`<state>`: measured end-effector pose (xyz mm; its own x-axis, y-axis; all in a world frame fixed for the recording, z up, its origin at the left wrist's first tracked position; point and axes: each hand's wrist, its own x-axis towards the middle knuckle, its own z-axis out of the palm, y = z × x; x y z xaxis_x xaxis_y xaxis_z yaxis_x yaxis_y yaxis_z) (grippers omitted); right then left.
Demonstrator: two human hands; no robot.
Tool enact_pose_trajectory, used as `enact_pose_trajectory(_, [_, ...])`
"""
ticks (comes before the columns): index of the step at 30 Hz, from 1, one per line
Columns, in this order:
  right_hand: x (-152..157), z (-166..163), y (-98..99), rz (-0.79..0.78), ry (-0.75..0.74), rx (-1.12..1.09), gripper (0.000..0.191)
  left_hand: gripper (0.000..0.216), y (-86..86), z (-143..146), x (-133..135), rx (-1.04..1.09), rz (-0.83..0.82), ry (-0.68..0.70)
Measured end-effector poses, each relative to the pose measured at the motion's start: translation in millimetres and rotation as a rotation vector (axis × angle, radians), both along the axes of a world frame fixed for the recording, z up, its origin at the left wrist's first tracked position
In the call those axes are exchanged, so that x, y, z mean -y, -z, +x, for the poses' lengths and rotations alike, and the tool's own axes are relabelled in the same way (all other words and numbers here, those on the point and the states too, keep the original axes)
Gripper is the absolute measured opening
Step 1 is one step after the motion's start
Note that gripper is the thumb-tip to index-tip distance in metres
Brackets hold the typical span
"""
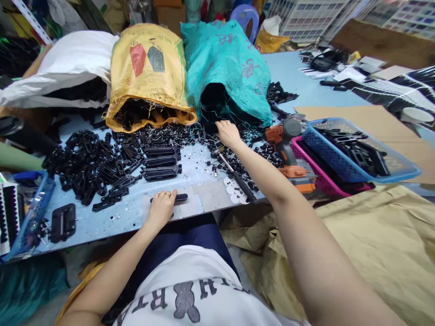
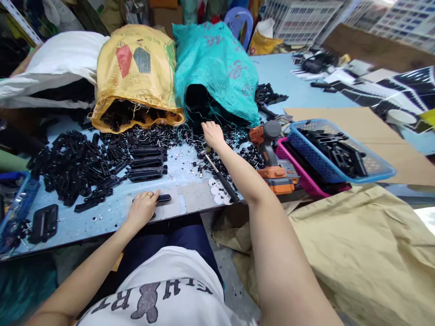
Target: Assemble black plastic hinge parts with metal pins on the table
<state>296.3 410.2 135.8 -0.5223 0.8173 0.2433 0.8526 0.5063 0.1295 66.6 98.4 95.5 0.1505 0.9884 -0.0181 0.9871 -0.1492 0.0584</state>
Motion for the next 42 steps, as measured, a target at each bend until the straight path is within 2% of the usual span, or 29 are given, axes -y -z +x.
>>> enact_pose_trajectory(5, [-15,-11,7.8,-0.103,0.087,0.018,0.058,0.038,0.7,5,-6,0.023,-0.023,0.100])
enact_pose_trajectory(11, [-16,-21,1.1,-0.071,0.140,0.012,0.038,0.036,0.7,5,-6,0.010,0.011,0.099])
enact_pose_trajectory(14, [13,-19,-10.2,-0.005,0.059,0.013,0.030,0.035,0.0,7,-7,0.022,0.019,0.061])
enact_pose_trajectory(17, [70,-15,-18.9,0.003,-0.149,0.061,0.027,0.036,-1.2,9,-9,0.053,0.011,0.043])
enact_pose_trajectory(19, [118,-11,-19.3,-0.085,-0.336,0.134,0.028,0.039,-2.3,10,-10,0.092,-0.001,0.053])
enact_pose_trajectory(21, [165,-6,-13.7,-0.241,-0.480,0.208,0.033,0.039,-3.6,10,-13,0.134,-0.023,0.084])
enact_pose_trajectory(23, [202,-3,-2.8,-0.370,-0.587,0.242,0.042,0.038,-5.4,10,-15,0.162,-0.055,0.117])
enact_pose_trajectory(25, [226,-1,10.8,-0.420,-0.635,0.237,0.046,0.039,-8.1,11,-18,0.181,-0.084,0.143])
enact_pose_trajectory(29, [239,-5,29.6,-0.426,-0.541,0.215,0.042,0.039,-15.2,11,-22,0.217,-0.116,0.170])
enact_pose_trajectory(31, [240,-8,30.4,-0.426,-0.484,0.212,0.043,0.050,-17.0,12,-21,0.234,-0.119,0.183])
enact_pose_trajectory(34, [244,-11,23.3,-0.390,-0.447,0.201,0.042,0.068,-13.4,12,-17,0.257,-0.085,0.202])
enact_pose_trajectory(39, [250,-18,6.4,-0.275,-0.409,0.173,0.037,0.042,0.0,9,-9,0.297,0.072,0.164])
enact_pose_trajectory(42, [247,-20,-2.1,-0.232,-0.463,0.177,0.035,0.047,2.9,6,-9,0.348,0.147,0.166])
